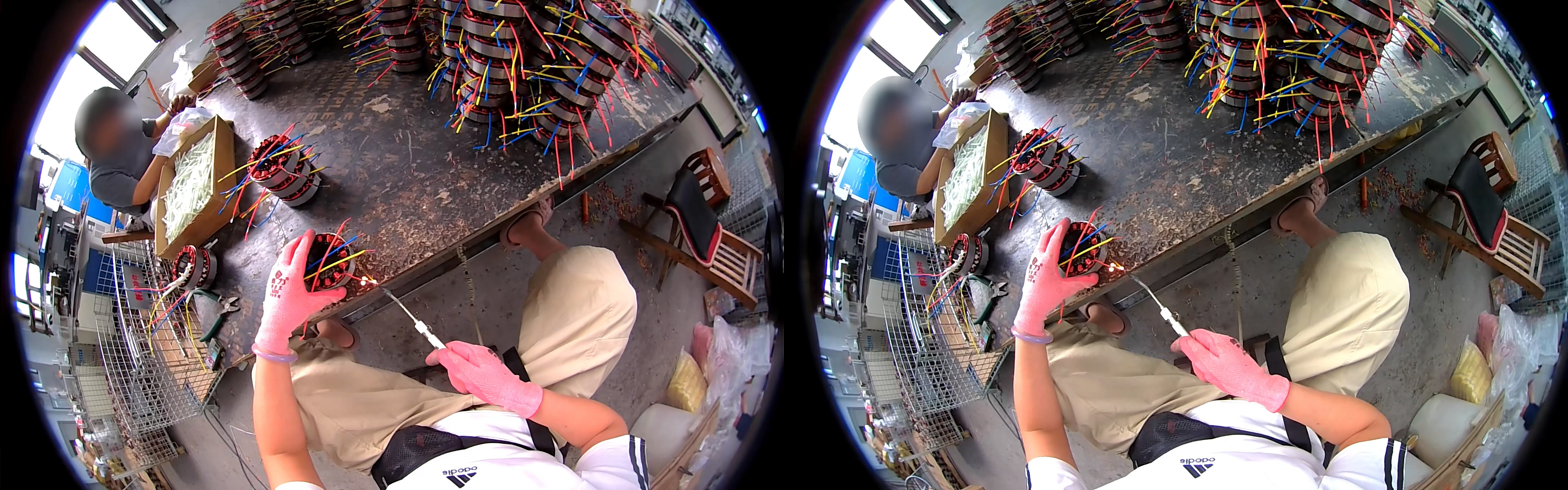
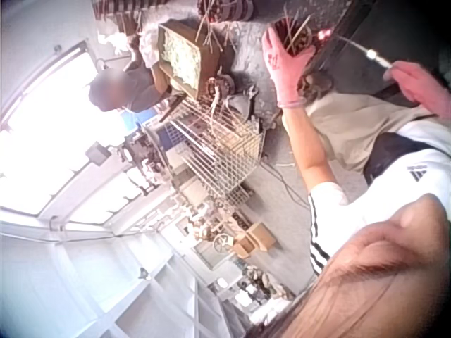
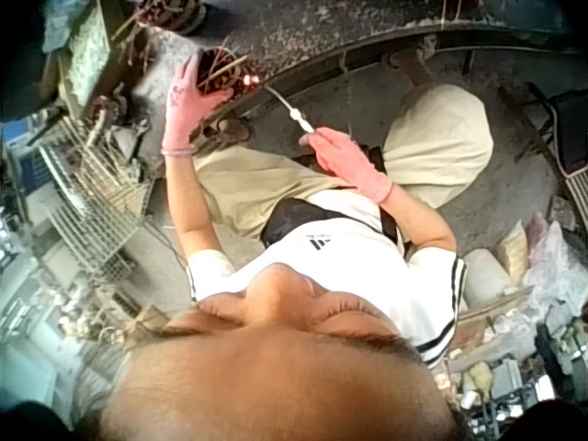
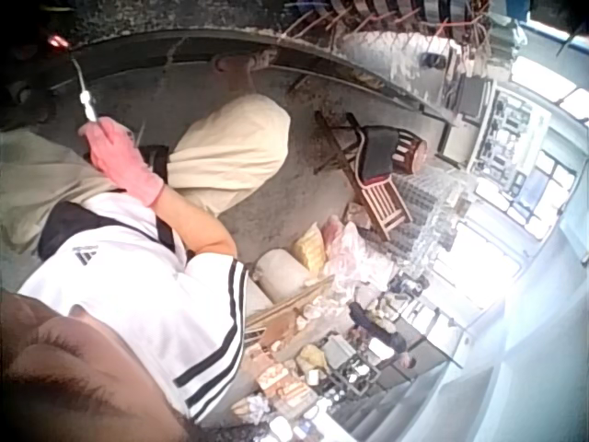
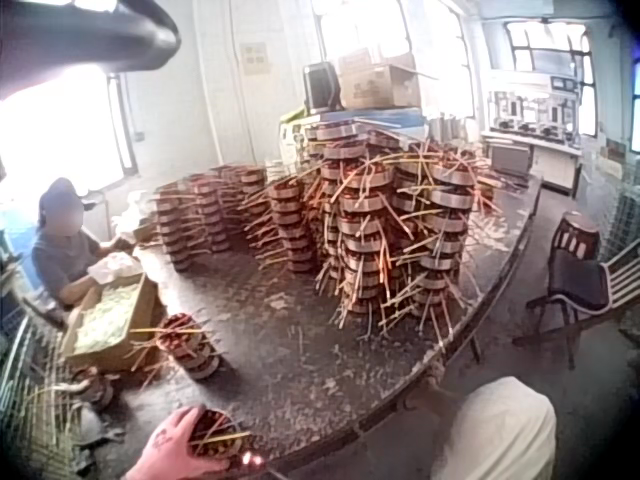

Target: The person is soldering the copper wire ends of motor stators using a handheld torch. They pick up a stator from the workbench, apply the flame to the wire connections, and then place the completed component back onto a stack.

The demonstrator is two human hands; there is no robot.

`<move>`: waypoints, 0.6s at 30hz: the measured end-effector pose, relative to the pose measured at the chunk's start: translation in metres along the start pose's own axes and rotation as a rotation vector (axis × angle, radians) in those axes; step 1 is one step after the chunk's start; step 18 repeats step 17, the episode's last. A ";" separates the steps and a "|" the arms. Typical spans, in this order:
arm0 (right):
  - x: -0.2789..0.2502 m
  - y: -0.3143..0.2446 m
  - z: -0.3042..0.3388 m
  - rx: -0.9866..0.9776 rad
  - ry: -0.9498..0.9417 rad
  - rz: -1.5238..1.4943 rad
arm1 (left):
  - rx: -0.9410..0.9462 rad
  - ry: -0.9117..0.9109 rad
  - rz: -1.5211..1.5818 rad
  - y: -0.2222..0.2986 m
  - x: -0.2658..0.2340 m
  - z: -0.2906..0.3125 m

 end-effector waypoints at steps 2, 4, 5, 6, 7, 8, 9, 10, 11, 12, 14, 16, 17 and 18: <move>0.001 -0.002 0.000 0.017 -0.002 -0.008 | 0.005 0.000 -0.004 -0.001 0.000 0.000; 0.000 -0.005 0.001 0.048 -0.005 -0.013 | 0.012 0.003 -0.013 -0.002 0.000 0.000; 0.000 -0.005 0.001 0.064 -0.007 -0.023 | 0.015 0.004 -0.017 -0.002 0.000 0.000; 0.000 -0.004 0.001 0.079 -0.008 -0.033 | 0.015 0.005 -0.017 -0.002 0.000 0.000; 0.000 -0.003 0.001 0.095 -0.008 -0.044 | 0.015 0.004 -0.018 -0.002 0.000 0.000; 0.000 -0.002 0.001 0.027 0.000 -0.007 | 0.015 0.004 -0.018 -0.002 0.001 0.000; -0.001 0.001 0.001 -0.042 0.008 0.030 | 0.015 0.005 -0.015 -0.001 0.001 0.000; -0.001 0.003 0.000 -0.111 0.015 0.067 | 0.015 0.005 -0.014 -0.001 0.000 0.000; -0.001 0.005 0.000 -0.139 0.018 0.093 | 0.014 0.005 -0.012 -0.001 0.000 0.000; -0.002 0.007 -0.001 -0.167 0.021 0.120 | 0.014 0.002 -0.007 -0.001 0.000 0.000; -0.001 0.005 -0.001 -0.100 0.005 0.072 | 0.012 -0.003 0.005 -0.002 0.000 0.000; -0.001 0.002 0.000 0.087 -0.034 -0.075 | 0.009 -0.001 -0.009 -0.001 0.000 0.000; -0.002 0.008 -0.003 0.096 -0.069 -0.054 | 0.007 0.000 -0.016 -0.001 0.000 0.000; -0.002 0.008 -0.003 0.096 -0.069 -0.054 | 0.007 0.000 -0.016 -0.001 0.000 0.000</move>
Point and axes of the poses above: each hand's wrist, its own z-axis away from the middle knuckle, its own x-axis out of the palm, y = z × x, the point moved 2 cm from there along -z, towards the middle knuckle, and after that the axes turned 4 degrees about z, right-handed, at the moved point
